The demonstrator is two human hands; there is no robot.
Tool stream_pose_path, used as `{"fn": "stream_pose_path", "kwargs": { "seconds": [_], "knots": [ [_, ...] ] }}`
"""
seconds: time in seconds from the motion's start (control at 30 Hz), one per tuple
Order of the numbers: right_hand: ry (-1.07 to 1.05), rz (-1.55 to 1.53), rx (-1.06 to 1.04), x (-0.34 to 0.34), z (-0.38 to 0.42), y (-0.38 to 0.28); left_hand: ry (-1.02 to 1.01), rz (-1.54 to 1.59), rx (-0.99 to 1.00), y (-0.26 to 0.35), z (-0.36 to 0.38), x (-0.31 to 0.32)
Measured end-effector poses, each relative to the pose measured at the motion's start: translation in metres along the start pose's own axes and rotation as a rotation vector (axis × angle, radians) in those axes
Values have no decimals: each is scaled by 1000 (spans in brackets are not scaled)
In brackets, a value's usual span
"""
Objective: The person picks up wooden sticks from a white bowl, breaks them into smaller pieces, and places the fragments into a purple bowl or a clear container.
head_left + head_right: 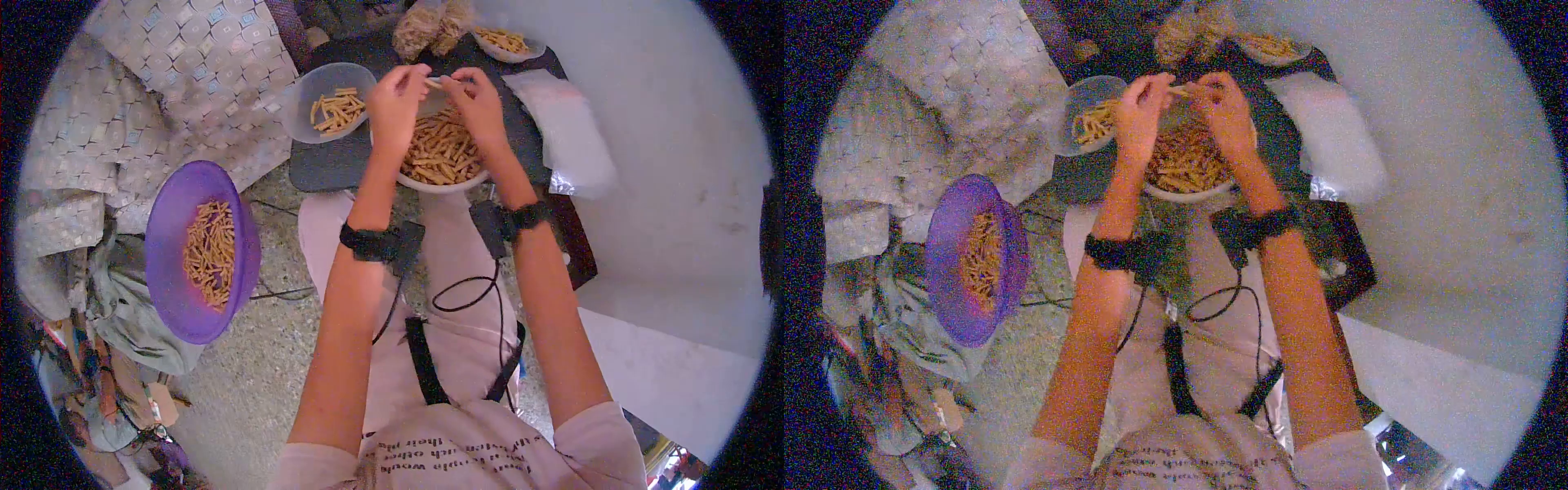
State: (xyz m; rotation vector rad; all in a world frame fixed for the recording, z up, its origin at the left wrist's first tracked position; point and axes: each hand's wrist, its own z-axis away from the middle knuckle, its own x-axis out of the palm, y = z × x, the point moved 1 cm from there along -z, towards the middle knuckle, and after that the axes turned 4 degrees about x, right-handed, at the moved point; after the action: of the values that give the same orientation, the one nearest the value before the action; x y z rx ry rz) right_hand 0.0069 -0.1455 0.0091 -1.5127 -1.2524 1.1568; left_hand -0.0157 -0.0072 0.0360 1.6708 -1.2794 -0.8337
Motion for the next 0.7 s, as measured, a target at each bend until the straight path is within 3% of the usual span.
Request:
{"fn": "stream_pose_path", "kwargs": {
  "seconds": [0.17,0.27,0.37,0.47,0.5,0.6,0.7],
  "knots": [
    [-165,437,-199,9,5,16,233,27,6,-4,-3,-15],
    [-401,1115,-203,17,16,-3,361,137,69,-6,-4,-14],
    [-286,1166,-293,25,15,20,396,362,206,-20,-7,-17],
    [-372,961,-324,23,11,18,490,326,131,-4,-2,-18],
    [-313,989,-388,23,14,14,454,275,140,-5,-2,-18],
    [-328,910,-257,21,14,5,305,148,130,-11,0,-17],
    [-194,478,-330,13,8,-7,101,30,155,-18,-2,-12]
  ]
}}
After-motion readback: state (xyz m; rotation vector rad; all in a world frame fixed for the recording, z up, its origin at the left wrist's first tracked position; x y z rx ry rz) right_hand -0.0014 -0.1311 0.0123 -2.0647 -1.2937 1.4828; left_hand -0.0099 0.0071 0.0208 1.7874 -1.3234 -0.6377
